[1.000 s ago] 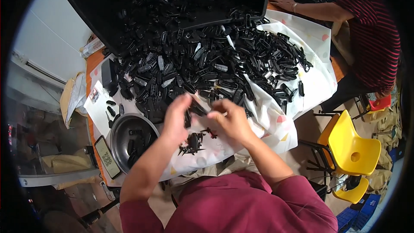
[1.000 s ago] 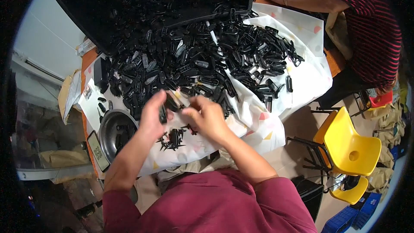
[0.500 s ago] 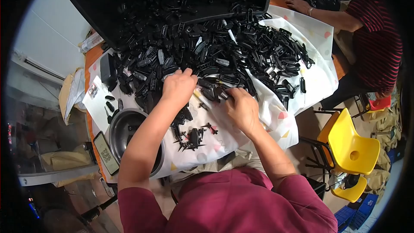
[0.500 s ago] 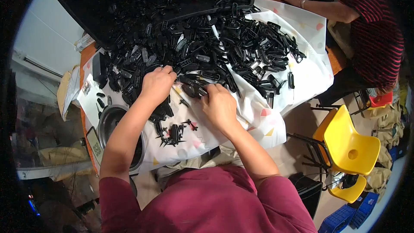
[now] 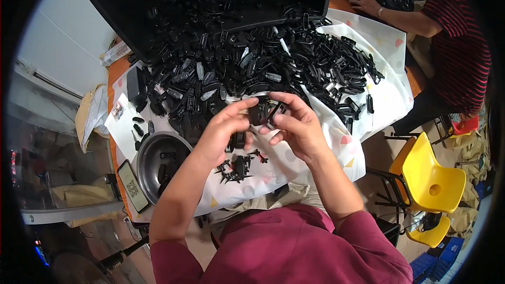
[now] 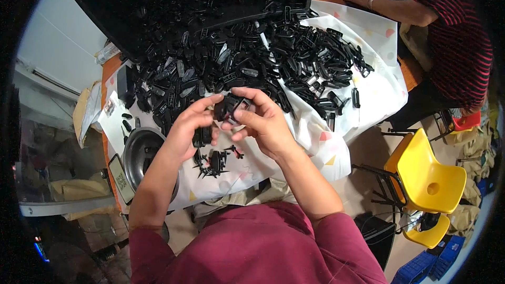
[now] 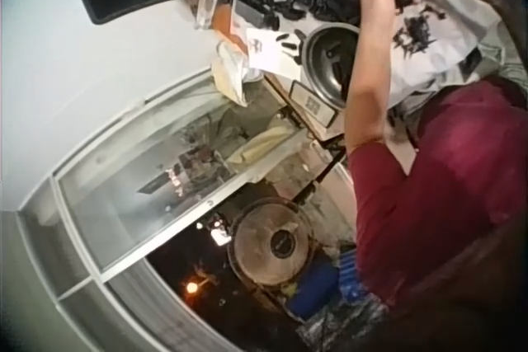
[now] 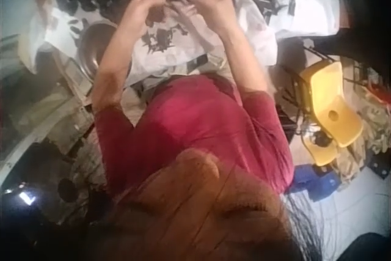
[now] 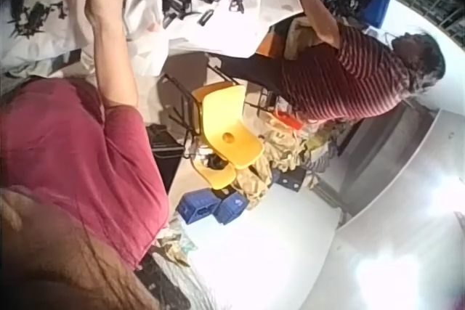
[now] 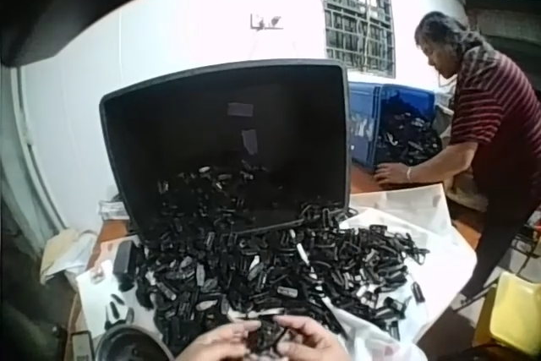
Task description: Assembling small black plastic components by hand at a workbench.
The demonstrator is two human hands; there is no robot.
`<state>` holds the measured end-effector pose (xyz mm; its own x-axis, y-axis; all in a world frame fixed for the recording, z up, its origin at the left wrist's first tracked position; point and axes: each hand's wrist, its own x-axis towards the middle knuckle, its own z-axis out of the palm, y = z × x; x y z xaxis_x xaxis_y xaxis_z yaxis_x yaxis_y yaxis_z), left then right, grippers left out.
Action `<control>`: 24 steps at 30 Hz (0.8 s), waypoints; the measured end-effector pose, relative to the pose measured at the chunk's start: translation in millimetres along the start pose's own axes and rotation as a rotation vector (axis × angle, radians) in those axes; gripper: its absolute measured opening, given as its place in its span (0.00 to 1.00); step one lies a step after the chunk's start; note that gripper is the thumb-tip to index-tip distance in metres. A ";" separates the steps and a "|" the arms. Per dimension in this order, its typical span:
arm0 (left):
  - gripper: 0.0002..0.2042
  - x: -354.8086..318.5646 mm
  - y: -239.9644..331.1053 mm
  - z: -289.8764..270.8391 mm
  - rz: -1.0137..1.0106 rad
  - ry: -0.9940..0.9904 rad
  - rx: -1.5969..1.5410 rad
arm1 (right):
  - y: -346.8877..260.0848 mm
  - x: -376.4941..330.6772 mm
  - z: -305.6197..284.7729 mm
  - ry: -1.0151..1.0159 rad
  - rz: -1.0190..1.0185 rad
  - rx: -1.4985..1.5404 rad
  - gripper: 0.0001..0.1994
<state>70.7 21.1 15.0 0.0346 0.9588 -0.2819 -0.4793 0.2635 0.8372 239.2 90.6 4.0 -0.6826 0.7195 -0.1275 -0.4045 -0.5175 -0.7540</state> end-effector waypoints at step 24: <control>0.18 -28.9 11.6 38.9 0.957 0.100 1.303 | 12.3 -19.7 -9.3 0.075 0.261 -0.226 0.06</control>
<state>98.3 0.5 51.2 0.0973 0.8193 0.5650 0.7411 -0.4386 0.5083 253.3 74.3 -8.7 -0.6952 0.6132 -0.3750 -0.0718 -0.5784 -0.8126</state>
